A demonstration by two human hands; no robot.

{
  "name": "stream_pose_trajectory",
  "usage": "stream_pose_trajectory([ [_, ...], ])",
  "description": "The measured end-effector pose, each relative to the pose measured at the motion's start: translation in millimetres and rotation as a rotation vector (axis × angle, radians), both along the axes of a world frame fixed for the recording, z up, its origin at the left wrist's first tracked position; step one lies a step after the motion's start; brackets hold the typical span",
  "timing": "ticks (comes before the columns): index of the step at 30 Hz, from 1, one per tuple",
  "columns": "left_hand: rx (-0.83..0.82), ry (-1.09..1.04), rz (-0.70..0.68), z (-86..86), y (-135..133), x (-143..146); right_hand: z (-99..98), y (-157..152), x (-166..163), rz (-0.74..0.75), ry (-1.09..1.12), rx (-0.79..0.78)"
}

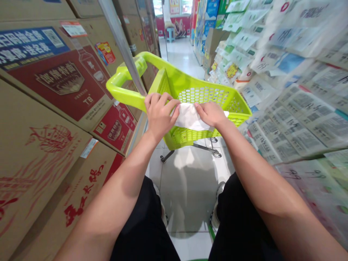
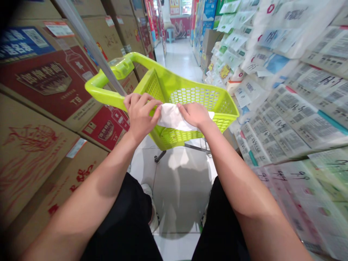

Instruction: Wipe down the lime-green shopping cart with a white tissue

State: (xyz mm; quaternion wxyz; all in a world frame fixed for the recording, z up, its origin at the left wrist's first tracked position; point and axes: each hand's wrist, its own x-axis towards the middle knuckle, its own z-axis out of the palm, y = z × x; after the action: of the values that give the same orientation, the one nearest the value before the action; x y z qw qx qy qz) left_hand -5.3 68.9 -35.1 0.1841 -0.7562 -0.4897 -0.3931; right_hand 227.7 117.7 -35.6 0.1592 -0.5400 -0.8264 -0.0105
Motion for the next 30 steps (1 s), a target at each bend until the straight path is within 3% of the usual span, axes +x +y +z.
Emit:
stream_pose_trajectory([
  [3,0.008,0.02,0.015,-0.6,-7.0,5.9,8.5,-5.2,-17.6,0.134,0.067,0.058],
  [7,0.025,0.032,0.047,-2.3,-9.7,8.6,15.8,-16.3,-34.8,0.111,0.185,0.248],
  [13,0.033,0.024,0.068,-3.3,-4.6,4.9,6.6,-26.2,-27.5,-0.091,0.064,0.031],
  [20,-0.021,0.035,0.049,-1.2,-2.3,5.4,-6.4,-10.5,21.7,-0.308,-0.013,-0.005],
  [23,-0.002,0.018,0.044,-1.1,-5.0,12.7,-6.3,-15.4,13.9,-0.212,0.003,0.09],
  [27,-0.03,-0.01,0.032,-0.3,-9.6,18.9,-1.2,-28.2,-24.7,0.126,0.031,0.232],
  [30,-0.051,0.001,0.038,0.7,-11.0,15.4,3.4,-31.5,-45.8,0.161,0.057,0.197],
])
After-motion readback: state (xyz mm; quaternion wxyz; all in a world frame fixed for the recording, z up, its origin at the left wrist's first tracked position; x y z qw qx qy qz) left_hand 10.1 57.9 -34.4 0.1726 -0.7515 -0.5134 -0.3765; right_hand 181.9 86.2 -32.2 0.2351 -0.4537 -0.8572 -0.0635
